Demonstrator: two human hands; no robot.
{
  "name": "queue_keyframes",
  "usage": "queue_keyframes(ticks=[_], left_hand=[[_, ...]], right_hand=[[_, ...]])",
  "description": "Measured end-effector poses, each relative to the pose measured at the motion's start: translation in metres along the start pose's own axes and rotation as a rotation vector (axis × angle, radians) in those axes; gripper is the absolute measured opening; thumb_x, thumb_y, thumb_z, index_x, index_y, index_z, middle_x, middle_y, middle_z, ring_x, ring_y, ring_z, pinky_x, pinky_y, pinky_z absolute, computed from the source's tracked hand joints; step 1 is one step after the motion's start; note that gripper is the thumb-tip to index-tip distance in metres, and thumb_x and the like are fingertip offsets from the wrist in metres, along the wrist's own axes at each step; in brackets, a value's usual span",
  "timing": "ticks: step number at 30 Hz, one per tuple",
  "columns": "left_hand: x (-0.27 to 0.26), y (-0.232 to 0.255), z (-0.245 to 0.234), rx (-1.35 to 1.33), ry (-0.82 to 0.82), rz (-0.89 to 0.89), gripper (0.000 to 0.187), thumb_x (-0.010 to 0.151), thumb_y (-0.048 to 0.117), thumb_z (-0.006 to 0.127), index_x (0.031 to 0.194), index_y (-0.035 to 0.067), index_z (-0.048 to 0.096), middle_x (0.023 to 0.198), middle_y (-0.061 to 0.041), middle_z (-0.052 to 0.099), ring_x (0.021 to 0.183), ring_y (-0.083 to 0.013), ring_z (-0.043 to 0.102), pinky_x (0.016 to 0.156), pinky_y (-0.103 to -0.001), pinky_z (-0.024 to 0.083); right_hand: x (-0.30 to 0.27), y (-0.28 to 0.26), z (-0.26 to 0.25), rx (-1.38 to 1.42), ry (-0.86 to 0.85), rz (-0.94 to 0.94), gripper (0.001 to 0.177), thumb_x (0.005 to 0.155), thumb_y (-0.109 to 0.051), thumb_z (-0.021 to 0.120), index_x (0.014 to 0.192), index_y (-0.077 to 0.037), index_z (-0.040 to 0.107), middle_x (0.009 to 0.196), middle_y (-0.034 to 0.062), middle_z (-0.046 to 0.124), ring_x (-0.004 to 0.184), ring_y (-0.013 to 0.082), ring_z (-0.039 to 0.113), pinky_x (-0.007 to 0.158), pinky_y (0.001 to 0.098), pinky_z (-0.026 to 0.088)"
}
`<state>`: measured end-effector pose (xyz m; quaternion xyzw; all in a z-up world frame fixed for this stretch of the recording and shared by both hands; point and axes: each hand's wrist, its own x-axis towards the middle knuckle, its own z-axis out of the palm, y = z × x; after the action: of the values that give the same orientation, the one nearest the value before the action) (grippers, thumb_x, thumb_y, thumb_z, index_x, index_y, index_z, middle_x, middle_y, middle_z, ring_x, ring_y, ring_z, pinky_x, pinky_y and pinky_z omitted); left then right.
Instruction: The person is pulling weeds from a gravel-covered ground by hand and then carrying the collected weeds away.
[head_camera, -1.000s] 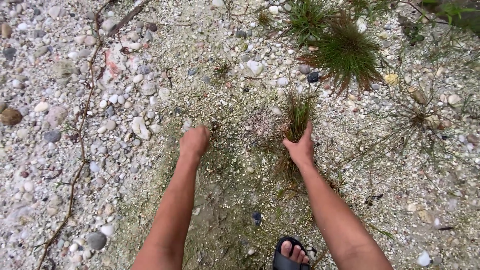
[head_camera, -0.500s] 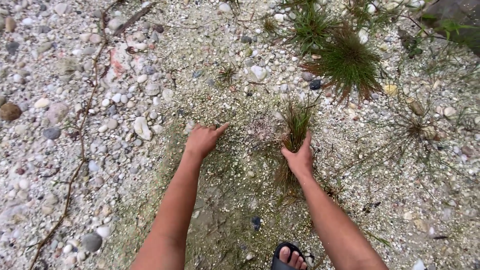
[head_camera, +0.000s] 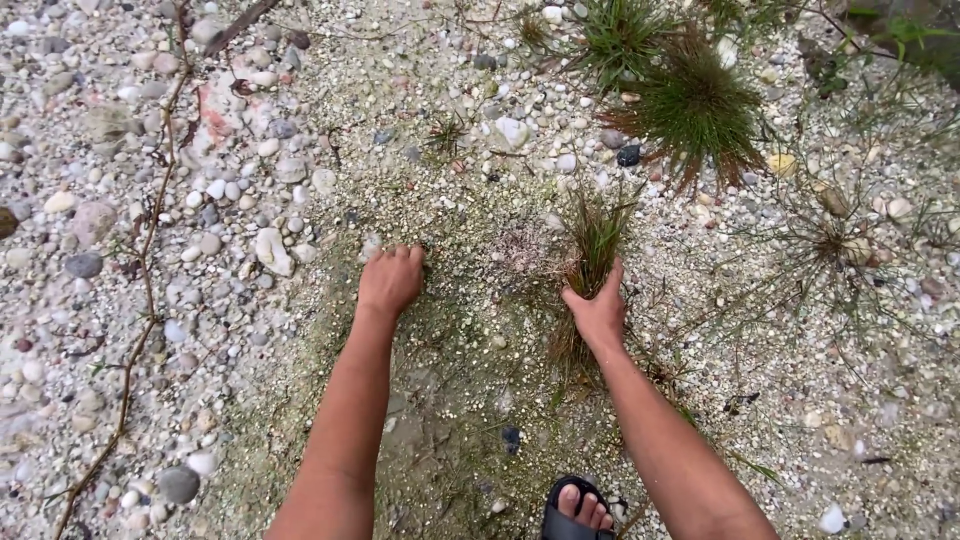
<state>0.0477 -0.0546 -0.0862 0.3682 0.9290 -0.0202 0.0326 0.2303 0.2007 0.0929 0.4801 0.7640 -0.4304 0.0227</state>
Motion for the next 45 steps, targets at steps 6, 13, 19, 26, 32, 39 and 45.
queue_keyframes(ticks=[6,13,19,26,32,39,45], left_hand=[[-0.013,0.032,-0.043,-0.425,-0.327,-0.062,0.03,0.099,0.028,0.046,0.098,0.006,0.067,0.096,-0.02,0.074,0.092,-0.044,0.075,0.081,-0.054,0.06],[-0.003,0.047,-0.071,-0.67,-0.225,-0.245,0.034,0.098,0.033,0.041,0.108,0.007,0.061,0.108,-0.023,0.068,0.104,-0.0466,0.07,0.087,-0.06,0.057],[-0.018,0.118,-0.125,-1.127,-0.255,-0.202,0.044,0.098,0.022,0.034,0.123,-0.003,0.06,0.12,-0.03,0.062,0.115,-0.0475,0.062,0.099,-0.057,0.051],[-0.019,0.155,-0.133,-1.03,-0.486,-0.099,0.049,0.093,0.03,0.044,0.128,-0.002,0.032,0.141,-0.033,0.033,0.129,-0.0525,0.048,0.107,-0.067,0.041],[-0.013,0.129,-0.171,-1.156,-0.565,0.07,0.065,0.087,0.023,0.056,0.146,0.0,0.042,0.154,-0.029,0.037,0.147,-0.0511,0.033,0.122,-0.061,0.029],[0.044,0.066,-0.066,-0.443,-0.016,-0.078,0.035,0.101,0.013,0.055,0.133,0.014,0.069,0.128,-0.013,0.07,0.121,-0.0308,0.067,0.099,-0.043,0.058],[0.054,0.064,-0.041,-0.22,-0.052,-0.145,0.042,0.095,0.036,0.072,0.127,0.01,0.066,0.124,-0.007,0.066,0.119,-0.025,0.061,0.089,-0.038,0.06]], right_hand=[[-0.009,-0.004,0.005,0.152,0.011,0.008,0.105,0.088,-0.03,0.074,0.162,-0.003,0.006,0.163,0.0322,0.02,0.152,0.0427,0.023,0.123,0.054,0.024],[-0.022,0.005,0.034,0.437,0.03,-0.108,0.093,0.08,-0.025,0.082,0.15,0.009,0.031,0.148,0.036,0.042,0.143,0.0471,0.038,0.119,0.0578,0.031],[-0.059,-0.022,0.053,0.385,-0.164,0.031,0.129,0.077,-0.052,0.085,0.16,0.007,0.006,0.163,0.0345,0.012,0.153,0.0456,0.014,0.124,0.0544,0.018],[-0.039,-0.001,0.058,0.653,-0.179,0.006,0.094,0.083,-0.049,0.075,0.154,-0.005,0.033,0.154,0.026,0.029,0.142,0.0386,0.032,0.117,0.0536,0.03],[-0.006,0.006,0.052,0.585,-0.02,0.053,0.097,0.08,-0.031,0.085,0.153,-0.005,0.026,0.15,0.0267,0.036,0.137,0.0381,0.037,0.112,0.0521,0.036],[0.021,0.001,0.034,0.309,0.002,0.09,0.115,0.08,-0.036,0.082,0.163,-0.003,0.01,0.164,0.0314,0.016,0.153,0.0469,0.017,0.123,0.0601,0.018],[0.025,0.006,0.034,0.272,-0.044,0.141,0.114,0.082,-0.035,0.082,0.163,-0.001,0.008,0.165,0.0308,0.016,0.153,0.0434,0.017,0.124,0.0548,0.02]])
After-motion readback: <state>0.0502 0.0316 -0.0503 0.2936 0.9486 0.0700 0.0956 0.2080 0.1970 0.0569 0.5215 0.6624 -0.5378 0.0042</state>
